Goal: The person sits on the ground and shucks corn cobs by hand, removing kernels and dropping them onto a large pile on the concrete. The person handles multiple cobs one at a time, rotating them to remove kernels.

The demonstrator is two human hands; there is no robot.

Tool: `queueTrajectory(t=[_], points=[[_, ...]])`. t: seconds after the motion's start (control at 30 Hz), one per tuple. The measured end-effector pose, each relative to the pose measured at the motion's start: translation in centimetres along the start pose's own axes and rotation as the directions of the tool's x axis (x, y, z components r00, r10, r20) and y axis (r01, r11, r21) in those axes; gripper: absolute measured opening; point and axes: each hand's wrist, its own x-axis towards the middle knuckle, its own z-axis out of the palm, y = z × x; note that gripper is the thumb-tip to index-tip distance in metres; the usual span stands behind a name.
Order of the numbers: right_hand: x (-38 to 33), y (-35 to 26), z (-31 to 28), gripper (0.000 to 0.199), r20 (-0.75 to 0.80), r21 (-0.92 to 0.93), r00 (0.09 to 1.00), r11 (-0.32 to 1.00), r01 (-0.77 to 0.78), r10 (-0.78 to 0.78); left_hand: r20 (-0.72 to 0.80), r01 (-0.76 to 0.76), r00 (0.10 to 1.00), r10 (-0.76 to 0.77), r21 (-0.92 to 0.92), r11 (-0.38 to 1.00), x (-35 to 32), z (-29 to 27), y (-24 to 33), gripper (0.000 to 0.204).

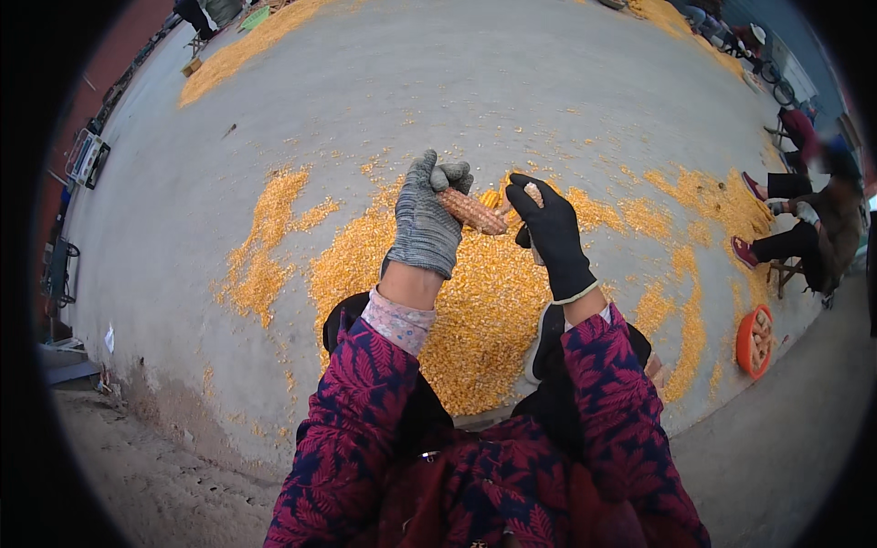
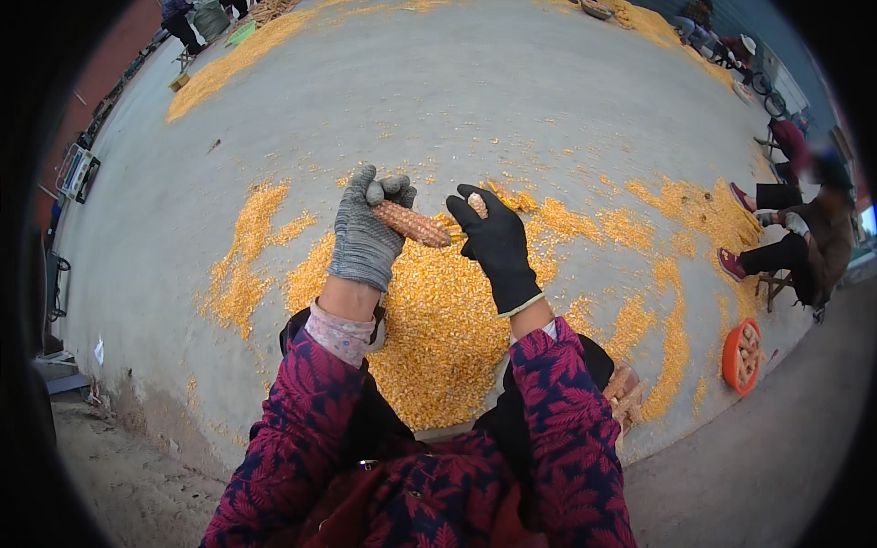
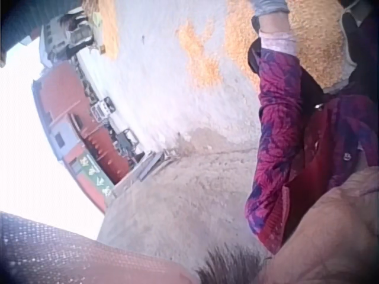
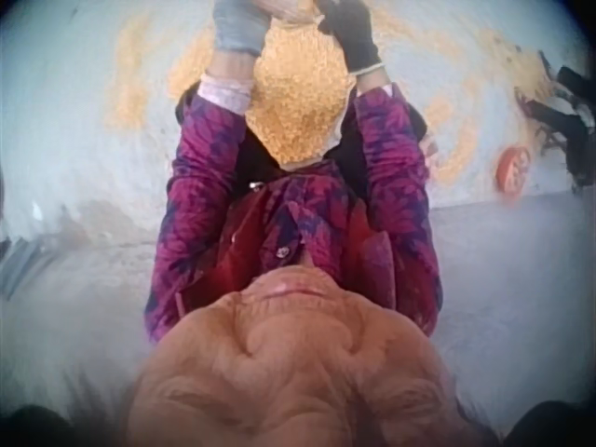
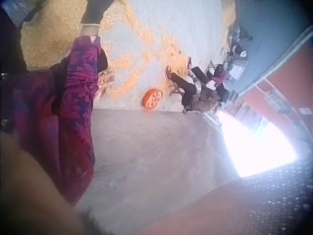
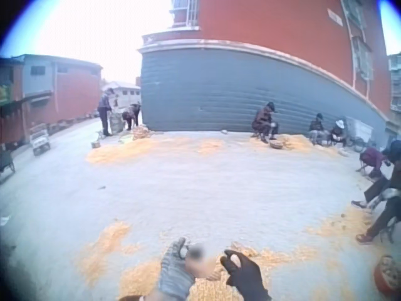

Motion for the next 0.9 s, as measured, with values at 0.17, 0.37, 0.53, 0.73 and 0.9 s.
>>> queueTrajectory(t=[0.17, 0.37, 0.53, 0.73, 0.9], points=[[-2.1, -1.2, -1.4, 0.038, 0.282, -0.257, 0.949, 0.943, 0.213, -0.138, 0.186, 0.153, 0.971, -0.149, -0.008, 0.988, 1.2, -0.4, -1.5, 0.035], [-5.4, -0.8, -7.3, 0.038, 0.001, -0.464, 0.968, 0.858, 0.222, -0.250, 0.350, 0.230, 0.893, -0.282, 0.183, 0.956, 1.9, -1.7, -1.2, 0.025], [-13.2, 3.0, -21.0, 0.026, -0.350, -0.031, 0.898, 0.955, -0.295, 0.266, 0.341, 0.460, 0.791, -0.507, 0.213, 0.862, 3.5, -3.9, -1.8, 0.025], [-26.7, 13.1, -30.7, 0.022, -0.606, 0.300, 0.524, 0.782, -0.547, 0.599, 0.307, 0.479, 0.764, -0.567, 0.319, 0.818, 3.2, -4.9, -2.3, 0.028], [-34.1, 20.2, -32.8, 0.023, -0.612, 0.540, 0.296, 0.661, -0.521, 0.733, 0.315, 0.491, 0.743, -0.591, 0.344, 0.801, 3.5, -5.4, -3.4, 0.028]])
